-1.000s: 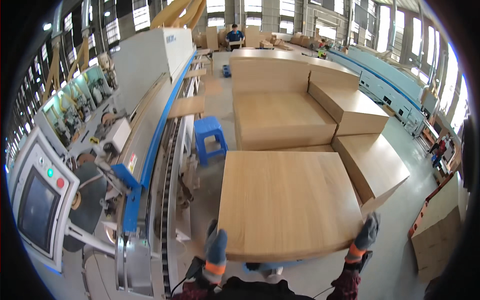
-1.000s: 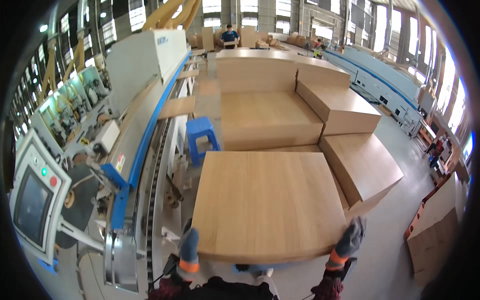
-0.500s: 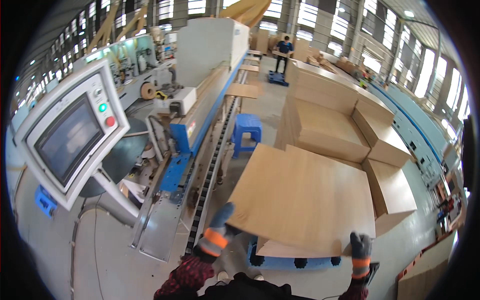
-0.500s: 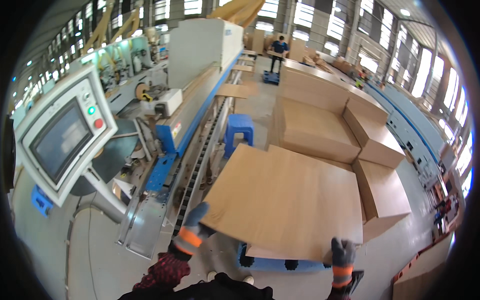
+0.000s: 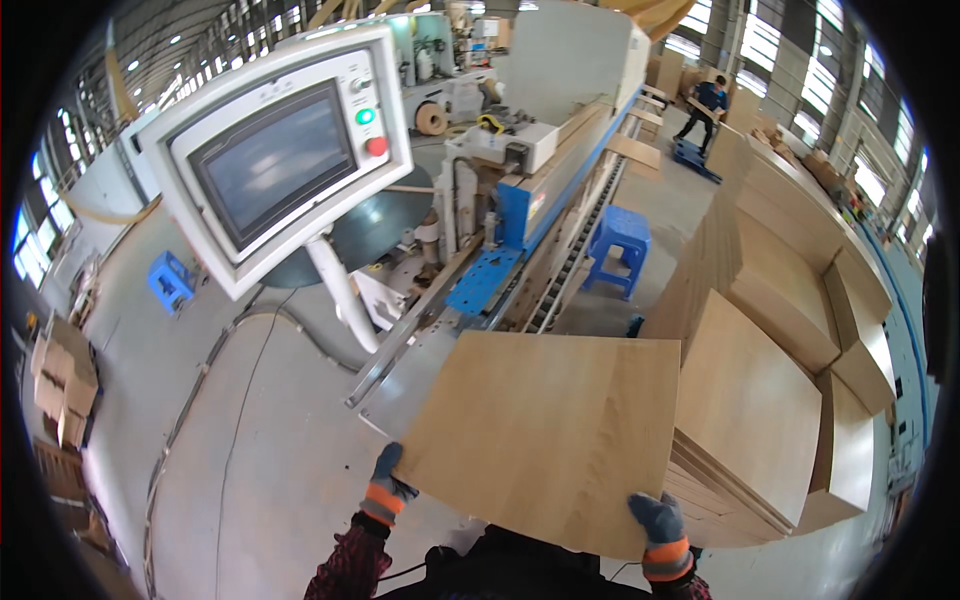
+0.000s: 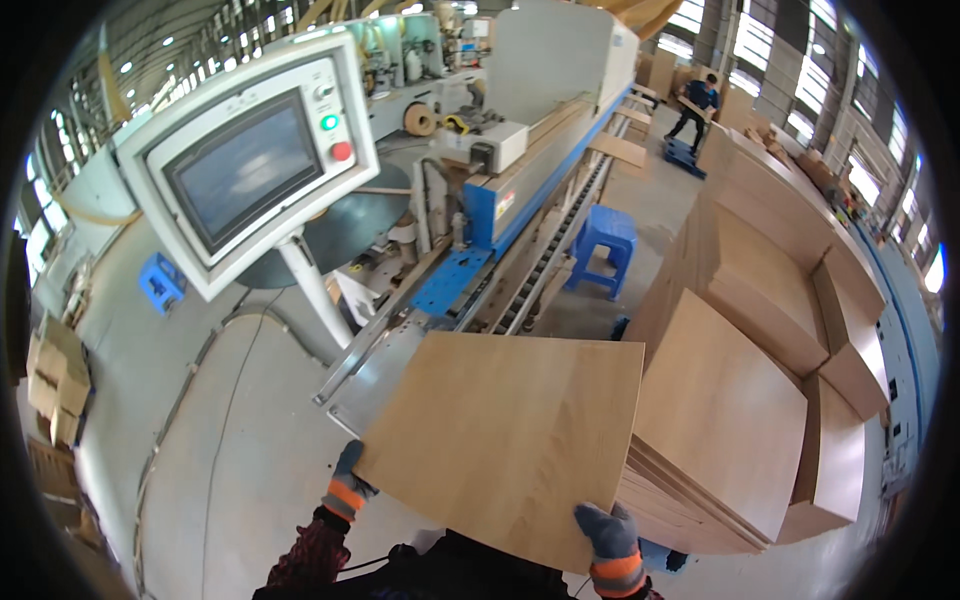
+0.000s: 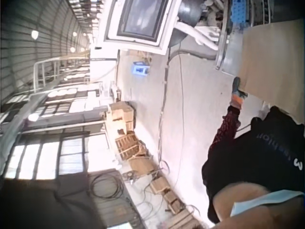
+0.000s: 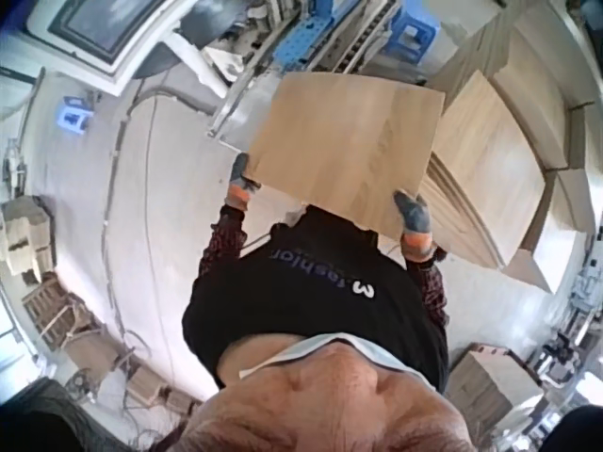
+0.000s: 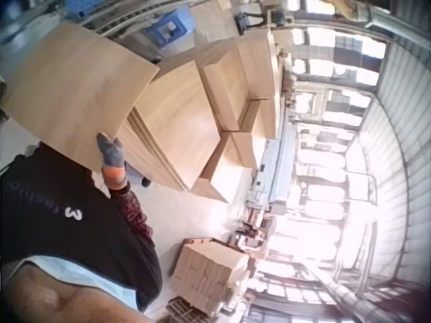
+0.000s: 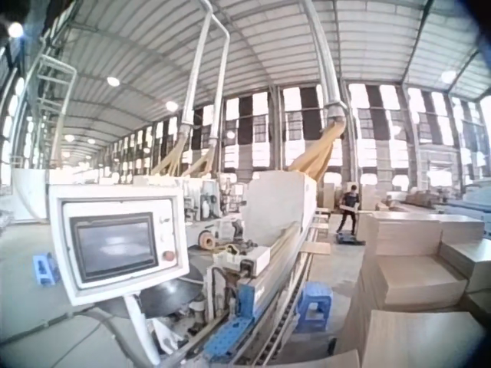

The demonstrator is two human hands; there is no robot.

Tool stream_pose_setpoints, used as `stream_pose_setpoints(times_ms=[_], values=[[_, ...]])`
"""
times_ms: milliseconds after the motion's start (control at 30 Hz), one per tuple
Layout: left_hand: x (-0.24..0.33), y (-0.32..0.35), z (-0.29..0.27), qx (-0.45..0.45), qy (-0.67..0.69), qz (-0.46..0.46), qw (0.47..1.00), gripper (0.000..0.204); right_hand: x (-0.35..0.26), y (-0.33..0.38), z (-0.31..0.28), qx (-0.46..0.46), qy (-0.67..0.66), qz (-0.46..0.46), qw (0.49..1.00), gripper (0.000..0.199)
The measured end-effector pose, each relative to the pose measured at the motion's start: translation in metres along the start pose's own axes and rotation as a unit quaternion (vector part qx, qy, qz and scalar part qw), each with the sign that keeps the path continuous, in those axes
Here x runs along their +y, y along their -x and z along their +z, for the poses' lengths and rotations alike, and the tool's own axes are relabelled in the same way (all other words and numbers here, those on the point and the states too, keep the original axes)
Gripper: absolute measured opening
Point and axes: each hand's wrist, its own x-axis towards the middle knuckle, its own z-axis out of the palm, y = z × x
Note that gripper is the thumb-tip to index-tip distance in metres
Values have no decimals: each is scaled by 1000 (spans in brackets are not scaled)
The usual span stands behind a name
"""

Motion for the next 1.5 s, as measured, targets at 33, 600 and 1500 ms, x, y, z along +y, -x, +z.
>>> stream_pose_setpoints(times_ms=[33,600,1500], values=[[11,-6,-25,-50,17,-14,998,33,6,-8,9,-15,-15,8,1000,26],[-23,-108,97,-37,-827,392,402,42,135,-196,42,-31,-185,-51,981,31],[-211,-189,313,-445,-519,353,639,52,-91,28,-255,587,563,-68,577,37]])
